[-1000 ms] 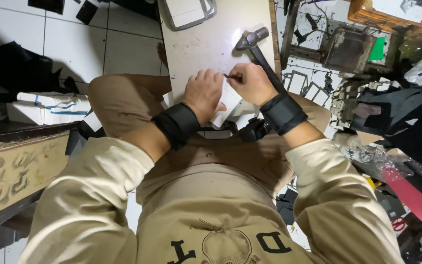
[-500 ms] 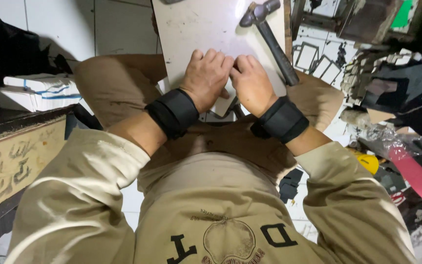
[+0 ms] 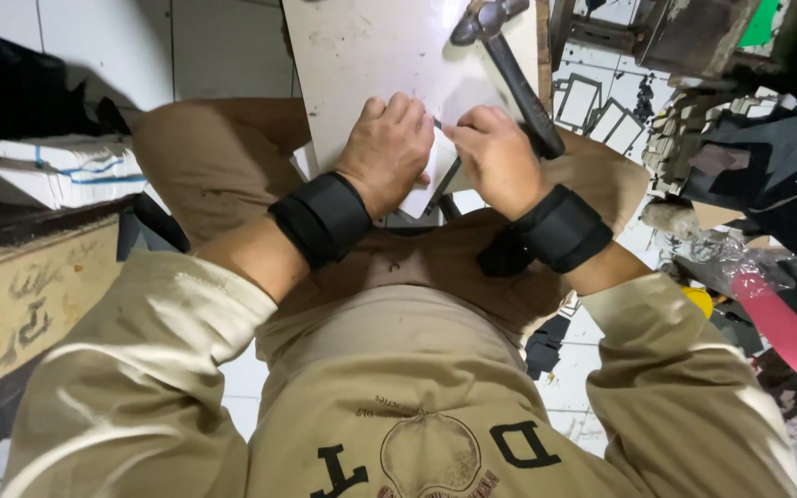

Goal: The person assembles and hammers pieces of leather to create a small wallet or card holder.

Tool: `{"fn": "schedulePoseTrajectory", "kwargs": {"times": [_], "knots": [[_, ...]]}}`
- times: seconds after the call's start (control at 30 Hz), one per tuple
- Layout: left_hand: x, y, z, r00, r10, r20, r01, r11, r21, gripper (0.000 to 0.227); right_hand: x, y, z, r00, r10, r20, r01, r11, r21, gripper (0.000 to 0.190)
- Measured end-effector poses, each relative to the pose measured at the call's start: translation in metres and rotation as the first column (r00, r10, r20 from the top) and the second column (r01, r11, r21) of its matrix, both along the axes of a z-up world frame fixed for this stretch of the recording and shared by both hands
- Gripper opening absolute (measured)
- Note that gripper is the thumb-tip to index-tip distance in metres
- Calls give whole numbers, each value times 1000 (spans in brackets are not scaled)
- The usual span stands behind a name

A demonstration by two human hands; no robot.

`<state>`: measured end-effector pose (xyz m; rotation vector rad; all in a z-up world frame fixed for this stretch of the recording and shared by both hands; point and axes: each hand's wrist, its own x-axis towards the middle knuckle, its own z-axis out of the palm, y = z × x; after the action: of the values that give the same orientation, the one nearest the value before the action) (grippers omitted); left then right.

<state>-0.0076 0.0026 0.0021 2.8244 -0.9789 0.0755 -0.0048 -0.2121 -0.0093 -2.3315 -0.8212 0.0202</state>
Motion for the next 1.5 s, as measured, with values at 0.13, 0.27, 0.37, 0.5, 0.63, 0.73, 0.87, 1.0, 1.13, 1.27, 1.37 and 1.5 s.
{"fn": "schedulePoseTrajectory", "kwargs": {"times": [0.13,0.27,0.37,0.5,0.63,0.73,0.87,1.0,1.13,1.27,1.37,1.5], "knots": [[-2,-2,-5,1000,-9,-4,9,1000,-18,60,-3,0,6,973,97,212,-44,970,-240,31],[-3,-2,-8,1000,12,-6,-12,998,-70,59,-4,-6,8,988,84,133,-64,987,-146,27],[-7,-6,-11,1000,17,-11,-17,999,-44,54,-9,-5,11,961,136,239,-70,961,-267,27],[2,-8,-13,1000,11,-29,-11,1000,-21,51,-5,-7,13,932,186,310,-87,948,-307,25],[24,-22,-8,995,7,-103,-10,1000,-27,56,-3,-3,17,888,270,373,-70,880,-470,26],[44,-33,-14,992,-12,-123,16,999,30,61,-1,-3,30,950,175,259,-72,929,-362,13],[60,-27,-21,911,-44,-410,21,998,-59,35,-9,-13,22,987,-68,-146,83,991,100,27],[56,2,-10,801,-110,-589,-161,908,-387,36,-4,-27,-15,720,32,-693,297,888,350,14],[38,13,-21,771,-76,-632,-301,831,-467,36,19,-8,5,703,29,-710,323,878,355,11],[21,13,-6,874,121,-470,-334,853,-401,44,32,8,7,766,-26,-642,205,957,206,10],[12,9,-1,969,145,-201,-204,928,-313,46,34,15,2,876,-32,-482,152,965,213,14],[8,7,-12,1000,1,-6,-2,990,-143,37,30,20,4,932,-92,-351,154,976,152,18]]}}
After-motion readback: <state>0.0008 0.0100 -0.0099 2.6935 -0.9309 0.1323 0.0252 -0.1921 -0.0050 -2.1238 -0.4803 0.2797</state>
